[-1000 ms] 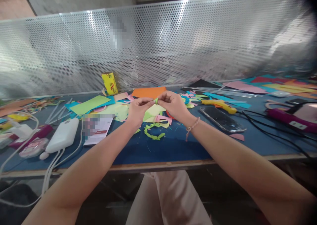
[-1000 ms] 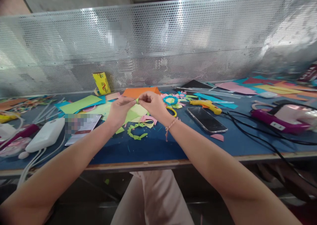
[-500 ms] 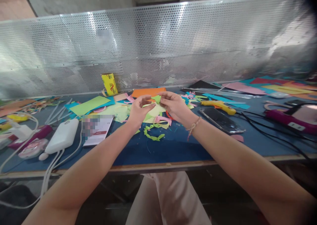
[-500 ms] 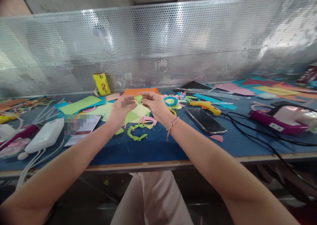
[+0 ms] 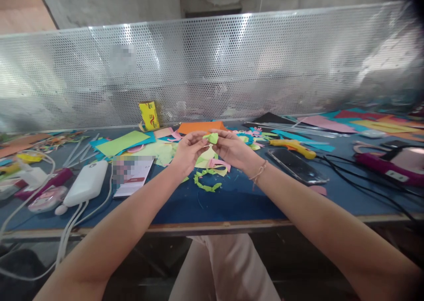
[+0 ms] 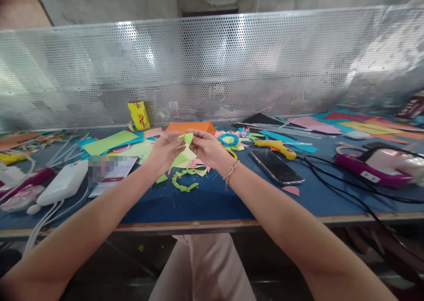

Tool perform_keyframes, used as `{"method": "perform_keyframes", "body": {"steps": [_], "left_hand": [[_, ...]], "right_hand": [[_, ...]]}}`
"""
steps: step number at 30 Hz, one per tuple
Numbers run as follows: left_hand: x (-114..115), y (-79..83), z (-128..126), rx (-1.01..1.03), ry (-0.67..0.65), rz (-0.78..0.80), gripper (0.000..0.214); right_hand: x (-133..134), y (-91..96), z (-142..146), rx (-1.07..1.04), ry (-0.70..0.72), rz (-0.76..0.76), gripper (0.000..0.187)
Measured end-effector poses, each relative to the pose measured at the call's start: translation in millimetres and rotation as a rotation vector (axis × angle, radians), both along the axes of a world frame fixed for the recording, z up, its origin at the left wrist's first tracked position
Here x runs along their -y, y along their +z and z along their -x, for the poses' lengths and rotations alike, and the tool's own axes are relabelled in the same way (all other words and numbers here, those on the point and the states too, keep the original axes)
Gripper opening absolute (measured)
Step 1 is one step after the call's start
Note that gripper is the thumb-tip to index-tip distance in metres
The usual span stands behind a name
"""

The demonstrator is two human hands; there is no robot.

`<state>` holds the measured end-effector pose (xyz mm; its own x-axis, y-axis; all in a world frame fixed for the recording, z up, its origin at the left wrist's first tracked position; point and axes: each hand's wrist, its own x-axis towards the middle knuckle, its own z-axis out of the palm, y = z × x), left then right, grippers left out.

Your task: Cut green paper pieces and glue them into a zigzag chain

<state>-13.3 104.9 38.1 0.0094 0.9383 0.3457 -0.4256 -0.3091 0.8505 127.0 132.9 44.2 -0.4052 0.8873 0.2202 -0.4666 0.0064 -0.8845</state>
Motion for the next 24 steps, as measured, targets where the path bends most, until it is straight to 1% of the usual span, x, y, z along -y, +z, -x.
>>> {"method": "perform_keyframes", "body": {"steps": [2, 5, 7, 12, 16, 20, 24], "left_hand": [[-0.2, -0.1, -0.2, 0.024, -0.028, 0.019, 0.018], [-0.8, -0.8, -0.3, 0.016, 0.019, -0.003, 0.016], [-0.9, -0.9, 0.1, -0.049, 0.107, -0.058, 0.015], [2.8, 1.5, 2.4, -0.34, 0.373, -0.194, 0.011], [7.0, 3.9, 4.3, -0.475, 0.511, -0.281, 0.007], [10.1, 5.5, 4.7, -0.563, 0.557, -0.318, 0.008], [10.5, 5.6, 3.2, -0.538, 0.552, -0.32, 0.005]], "right_hand": [[-0.7, -1.1, -0.3, 0.017, 0.004, -0.02, 0.019], [-0.1, -2.1, 0.7, 0.044, -0.004, -0.049, 0.019], [1.8, -1.5, 2.8, 0.037, -0.011, -0.043, 0.019], [8.9, 1.8, 9.1, 0.013, -0.077, -0.031, 0.018], [12.1, 2.3, 11.4, 0.022, -0.131, -0.08, 0.02], [13.3, 1.6, 12.4, 0.061, -0.161, -0.125, 0.021], [13.8, 1.4, 13.6, 0.041, -0.183, -0.122, 0.023]]}}
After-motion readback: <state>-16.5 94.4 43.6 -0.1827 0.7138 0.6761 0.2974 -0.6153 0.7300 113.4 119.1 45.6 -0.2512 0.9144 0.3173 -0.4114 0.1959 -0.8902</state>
